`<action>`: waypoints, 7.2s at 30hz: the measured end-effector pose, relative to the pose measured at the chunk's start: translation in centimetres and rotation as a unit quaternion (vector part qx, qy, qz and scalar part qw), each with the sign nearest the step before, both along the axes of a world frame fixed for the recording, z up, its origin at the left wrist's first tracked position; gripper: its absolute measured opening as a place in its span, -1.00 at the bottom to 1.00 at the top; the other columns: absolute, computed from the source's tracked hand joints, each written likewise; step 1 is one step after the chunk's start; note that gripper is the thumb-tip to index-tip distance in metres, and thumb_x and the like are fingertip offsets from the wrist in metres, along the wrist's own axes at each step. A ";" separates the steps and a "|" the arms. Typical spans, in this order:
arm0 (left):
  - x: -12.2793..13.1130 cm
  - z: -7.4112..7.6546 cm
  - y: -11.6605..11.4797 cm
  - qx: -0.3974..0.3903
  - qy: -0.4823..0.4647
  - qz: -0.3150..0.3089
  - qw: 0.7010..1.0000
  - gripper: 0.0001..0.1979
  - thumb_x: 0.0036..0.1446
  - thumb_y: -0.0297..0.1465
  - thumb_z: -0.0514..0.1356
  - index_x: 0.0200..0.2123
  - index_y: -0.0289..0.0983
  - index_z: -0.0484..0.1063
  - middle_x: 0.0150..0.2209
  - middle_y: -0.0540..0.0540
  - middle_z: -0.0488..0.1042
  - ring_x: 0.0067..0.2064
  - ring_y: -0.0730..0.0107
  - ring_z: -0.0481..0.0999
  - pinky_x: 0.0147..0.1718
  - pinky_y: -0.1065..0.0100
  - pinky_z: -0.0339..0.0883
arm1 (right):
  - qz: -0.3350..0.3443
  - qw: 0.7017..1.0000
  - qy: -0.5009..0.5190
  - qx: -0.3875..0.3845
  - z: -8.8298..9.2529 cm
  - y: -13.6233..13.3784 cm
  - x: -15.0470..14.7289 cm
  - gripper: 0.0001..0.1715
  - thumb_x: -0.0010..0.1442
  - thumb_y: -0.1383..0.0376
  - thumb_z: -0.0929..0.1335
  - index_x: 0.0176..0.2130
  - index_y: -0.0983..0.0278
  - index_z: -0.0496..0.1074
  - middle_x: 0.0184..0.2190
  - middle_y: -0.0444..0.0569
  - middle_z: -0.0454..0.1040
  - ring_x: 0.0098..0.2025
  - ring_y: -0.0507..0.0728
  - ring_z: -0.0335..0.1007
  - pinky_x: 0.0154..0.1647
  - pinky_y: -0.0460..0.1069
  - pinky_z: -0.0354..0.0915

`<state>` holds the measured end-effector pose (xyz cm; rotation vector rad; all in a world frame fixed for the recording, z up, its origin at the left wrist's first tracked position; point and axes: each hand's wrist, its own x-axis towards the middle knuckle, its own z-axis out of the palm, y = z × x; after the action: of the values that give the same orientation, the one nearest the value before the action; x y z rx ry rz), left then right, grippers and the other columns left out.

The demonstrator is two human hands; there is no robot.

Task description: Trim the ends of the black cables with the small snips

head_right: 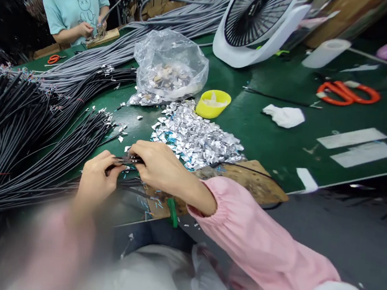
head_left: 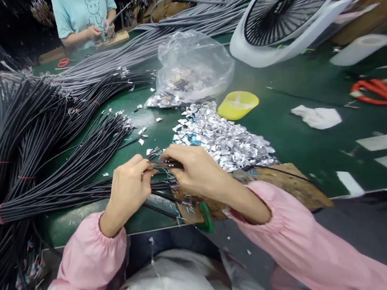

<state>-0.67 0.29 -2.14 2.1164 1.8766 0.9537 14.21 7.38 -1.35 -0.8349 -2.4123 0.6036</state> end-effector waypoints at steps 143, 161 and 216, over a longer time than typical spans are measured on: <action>0.2 0.8 -1.6 0.248 -0.083 -0.024 0.965 -0.81 -0.02 -0.66 0.24 -0.36 -0.29 0.42 -0.47 0.05 0.44 -0.45 0.58 0.40 -0.51 0.50 0.30 | 0.016 0.829 0.248 -0.501 1.7 -0.9 0.3 -0.82 -0.10 0.26 0.39 -0.47 0.35 0.40 -0.76 -0.28 0.15 -0.74 -0.12 -0.03 -0.76 -0.17 -0.06; 0.0 0.1 -1.2 0.244 -0.142 -0.036 0.959 -0.82 -0.02 -0.66 0.24 -0.43 -0.28 0.39 -0.49 0.07 0.40 -0.46 0.58 0.38 -0.51 0.49 0.30 | -0.008 0.823 0.267 -0.501 2.3 -1.1 -0.1 -0.81 -0.12 0.23 0.37 -0.51 0.34 0.39 -0.77 -0.31 0.10 -0.74 -0.13 -0.10 -0.75 -0.14 -0.15; 0.4 1.4 -0.9 0.275 0.007 -0.018 0.961 -0.81 0.09 -0.53 0.15 -0.56 -0.28 0.34 -0.62 0.02 0.39 -0.58 0.55 0.38 -0.58 0.49 0.26 | -0.046 0.825 0.309 -0.471 2.7 -1.4 0.3 -0.58 -0.22 0.09 0.51 -0.42 0.31 0.42 -0.58 -0.11 0.45 -0.54 0.02 0.37 -0.48 -0.07 0.35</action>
<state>-0.30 -0.64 -0.77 2.4302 1.7097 1.6068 14.54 5.98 1.39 -0.8969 -1.3853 1.7741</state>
